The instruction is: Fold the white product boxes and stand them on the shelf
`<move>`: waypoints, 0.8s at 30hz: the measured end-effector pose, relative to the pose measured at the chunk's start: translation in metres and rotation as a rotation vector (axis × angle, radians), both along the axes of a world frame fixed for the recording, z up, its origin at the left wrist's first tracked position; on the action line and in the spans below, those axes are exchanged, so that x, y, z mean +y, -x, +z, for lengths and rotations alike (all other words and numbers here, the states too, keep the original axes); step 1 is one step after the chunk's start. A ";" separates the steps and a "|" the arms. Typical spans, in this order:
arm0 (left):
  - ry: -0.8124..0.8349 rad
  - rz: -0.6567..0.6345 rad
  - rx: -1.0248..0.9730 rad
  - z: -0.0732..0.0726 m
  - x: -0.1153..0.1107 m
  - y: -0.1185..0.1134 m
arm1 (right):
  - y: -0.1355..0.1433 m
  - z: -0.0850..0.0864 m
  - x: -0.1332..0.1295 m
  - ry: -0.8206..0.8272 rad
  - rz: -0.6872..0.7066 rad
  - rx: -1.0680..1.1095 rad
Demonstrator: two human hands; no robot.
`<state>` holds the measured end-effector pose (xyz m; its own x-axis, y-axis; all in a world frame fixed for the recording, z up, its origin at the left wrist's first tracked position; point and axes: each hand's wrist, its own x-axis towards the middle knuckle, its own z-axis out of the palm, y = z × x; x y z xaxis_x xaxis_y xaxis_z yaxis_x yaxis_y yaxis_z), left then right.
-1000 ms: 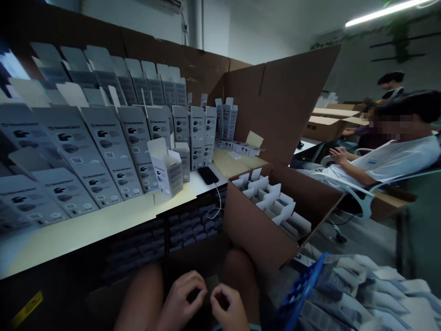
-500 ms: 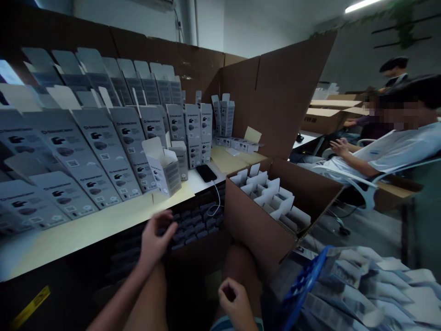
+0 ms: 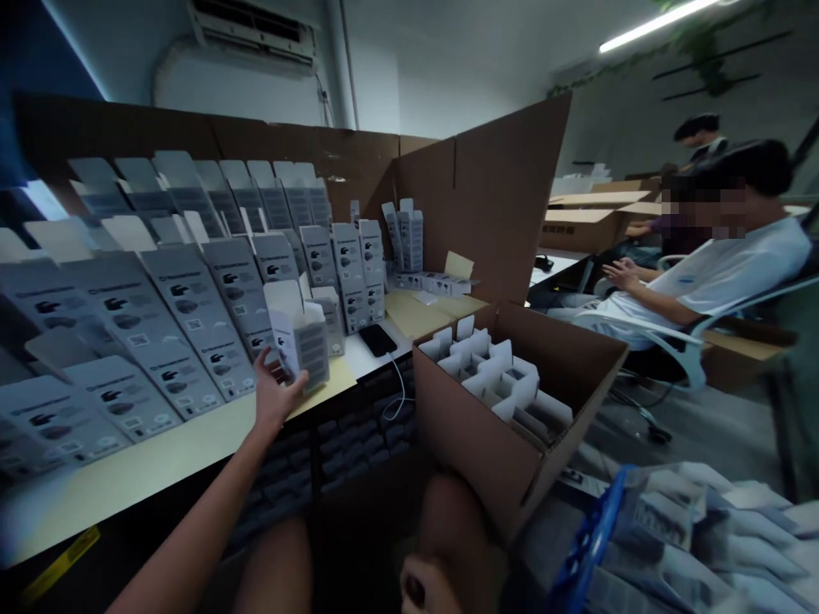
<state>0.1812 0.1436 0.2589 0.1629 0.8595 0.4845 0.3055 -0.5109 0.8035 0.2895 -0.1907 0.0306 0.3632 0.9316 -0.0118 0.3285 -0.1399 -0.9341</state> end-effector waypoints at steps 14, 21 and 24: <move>0.268 -0.566 -0.026 -0.074 -0.220 0.052 | -0.002 0.070 -0.009 -0.250 -0.043 0.592; 0.338 -0.843 0.047 -0.080 -0.240 0.079 | 0.016 0.099 -0.019 -0.270 0.005 0.919; 0.320 -0.844 0.124 -0.072 -0.236 0.085 | 0.017 0.103 -0.016 -0.244 -0.003 0.923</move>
